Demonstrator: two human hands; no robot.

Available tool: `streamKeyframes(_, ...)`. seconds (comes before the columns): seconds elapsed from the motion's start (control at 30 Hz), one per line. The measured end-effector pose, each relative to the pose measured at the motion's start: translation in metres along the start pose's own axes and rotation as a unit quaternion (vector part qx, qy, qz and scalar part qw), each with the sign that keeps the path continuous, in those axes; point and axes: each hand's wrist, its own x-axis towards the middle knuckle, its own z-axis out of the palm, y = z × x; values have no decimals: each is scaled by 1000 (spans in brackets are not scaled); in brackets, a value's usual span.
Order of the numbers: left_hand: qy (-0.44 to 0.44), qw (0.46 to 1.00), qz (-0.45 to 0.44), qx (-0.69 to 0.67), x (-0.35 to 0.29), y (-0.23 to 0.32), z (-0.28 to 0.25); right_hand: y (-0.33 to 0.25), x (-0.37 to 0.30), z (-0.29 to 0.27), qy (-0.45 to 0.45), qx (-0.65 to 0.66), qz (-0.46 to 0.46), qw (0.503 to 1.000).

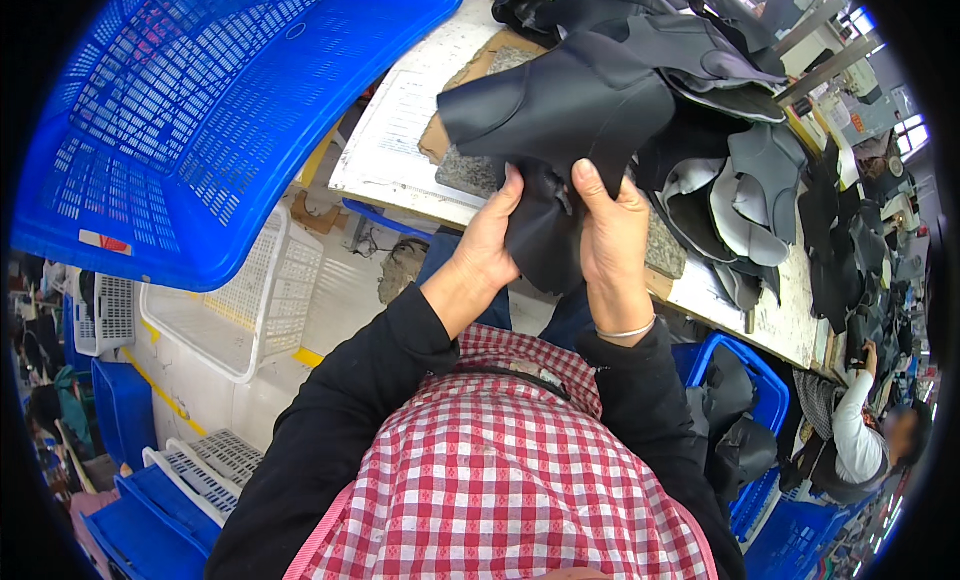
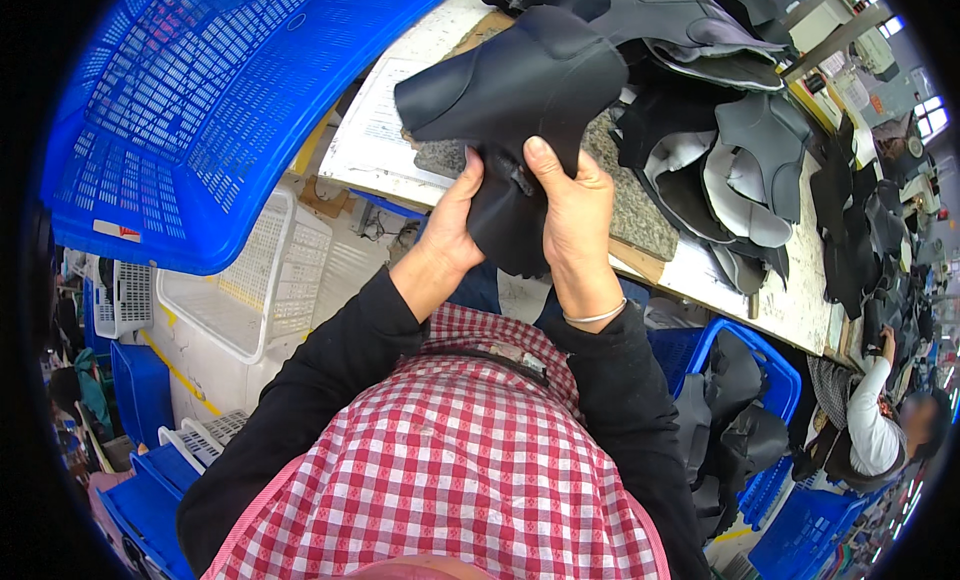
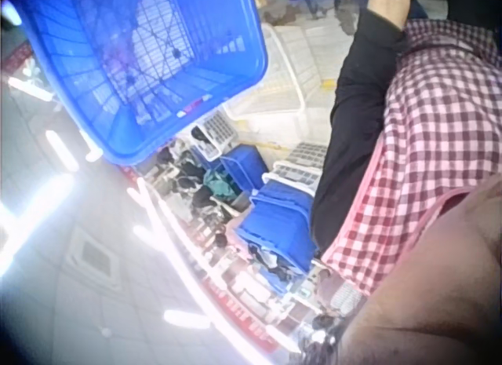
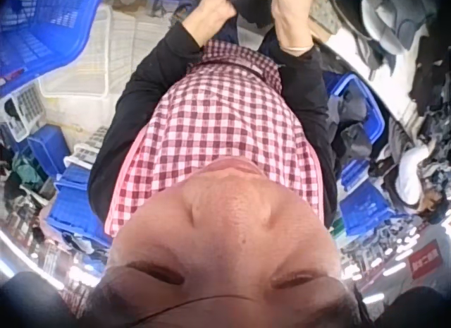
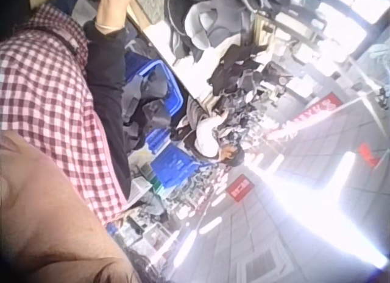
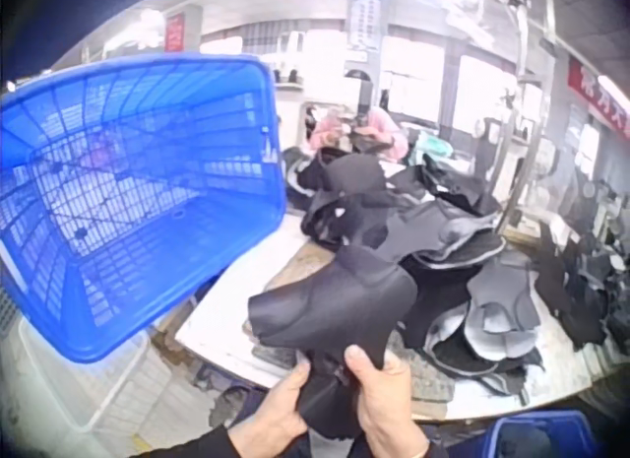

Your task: The person uses a hammer to tap a black shoe upper on a workbench, then marks the interior with a pen. They then pick up a shoe sole and align it with the upper, pressing the edges together by hand.

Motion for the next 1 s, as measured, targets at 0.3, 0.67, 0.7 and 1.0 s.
streamKeyframes(0.3,-76,736,342,579,-35,57,17,-42,-9,-11,-82,-284,18,955)
streamKeyframes(0.67,132,760,226,596,-117,132,-51,-128,-109,-18,-459,-673,-371,446)
streamKeyframes(0.7,57,773,258,577,-121,126,-51,-119,-121,-20,-459,-691,-378,411)
streamKeyframes(1.0,-85,772,-322,542,-140,23,-55,-69,-154,-61,-415,-673,-447,417)
